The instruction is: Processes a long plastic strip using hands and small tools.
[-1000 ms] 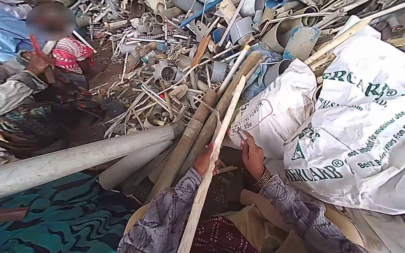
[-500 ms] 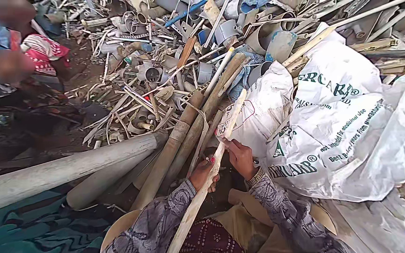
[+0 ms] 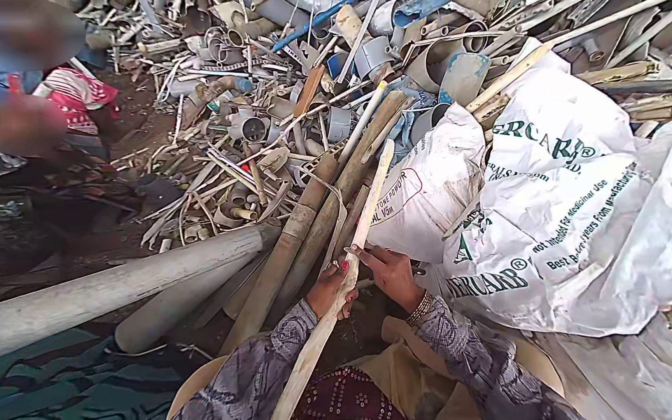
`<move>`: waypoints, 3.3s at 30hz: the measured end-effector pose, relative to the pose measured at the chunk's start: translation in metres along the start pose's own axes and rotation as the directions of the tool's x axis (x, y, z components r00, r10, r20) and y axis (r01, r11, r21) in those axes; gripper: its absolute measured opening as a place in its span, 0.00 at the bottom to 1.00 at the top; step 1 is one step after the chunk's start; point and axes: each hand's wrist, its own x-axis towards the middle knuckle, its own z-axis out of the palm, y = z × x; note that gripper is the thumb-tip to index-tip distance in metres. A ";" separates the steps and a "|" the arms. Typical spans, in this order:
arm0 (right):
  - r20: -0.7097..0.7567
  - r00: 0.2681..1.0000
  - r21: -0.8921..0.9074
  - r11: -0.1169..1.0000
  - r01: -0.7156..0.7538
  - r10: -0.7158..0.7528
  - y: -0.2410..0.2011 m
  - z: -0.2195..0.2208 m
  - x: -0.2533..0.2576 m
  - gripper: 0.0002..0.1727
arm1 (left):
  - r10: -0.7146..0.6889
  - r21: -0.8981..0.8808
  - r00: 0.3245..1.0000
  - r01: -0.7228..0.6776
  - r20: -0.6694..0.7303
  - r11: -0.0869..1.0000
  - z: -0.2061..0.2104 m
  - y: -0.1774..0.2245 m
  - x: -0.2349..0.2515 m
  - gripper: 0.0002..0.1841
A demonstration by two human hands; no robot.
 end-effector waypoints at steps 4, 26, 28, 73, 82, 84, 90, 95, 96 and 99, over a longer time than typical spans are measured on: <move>-0.079 0.944 -0.021 0.946 -0.322 0.320 0.053 -0.015 0.029 0.19 | -0.007 0.016 0.997 0.006 0.082 1.000 0.006 -0.009 -0.008 0.15; -0.052 0.968 -0.133 0.959 -0.250 0.245 0.031 -0.011 0.020 0.19 | -0.008 0.181 1.000 0.005 0.017 0.983 0.006 -0.005 -0.008 0.18; -0.054 0.927 -0.153 0.914 -0.375 0.371 0.049 -0.017 0.028 0.20 | -0.022 0.198 0.999 0.013 0.046 0.980 0.008 -0.009 -0.009 0.18; 0.103 0.867 -0.325 0.841 -0.433 0.487 0.010 -0.029 0.040 0.24 | 0.067 0.948 0.957 0.288 -0.282 -0.134 0.027 0.032 -0.003 0.19; 0.167 0.832 -0.444 0.793 -0.417 0.530 0.012 -0.032 0.048 0.26 | 0.307 0.966 0.922 0.258 -0.237 -0.029 0.011 0.023 0.000 0.18; 0.190 0.831 -0.473 0.790 -0.389 0.523 0.008 -0.035 0.050 0.26 | 0.303 0.969 0.927 0.245 -0.222 -0.040 0.013 0.023 0.000 0.19; 0.216 0.952 -0.324 0.936 -0.140 0.217 -0.029 -0.015 0.013 0.26 | 0.171 0.968 0.957 0.247 -0.236 -0.048 0.020 0.033 -0.005 0.19; 0.282 0.767 -0.508 0.768 -0.390 0.576 0.003 -0.039 0.058 0.27 | 0.194 0.967 0.951 0.251 -0.241 -0.031 0.027 0.030 -0.008 0.18; 0.300 0.829 -0.476 0.827 -0.298 0.472 -0.011 -0.034 0.050 0.28 | 0.197 0.966 0.949 0.258 -0.248 -0.027 0.026 0.032 -0.006 0.18; 0.368 0.915 -0.345 0.938 -0.032 0.166 -0.046 -0.024 0.020 0.29 | 0.162 0.963 0.952 0.268 -0.260 -0.026 0.025 0.036 -0.004 0.19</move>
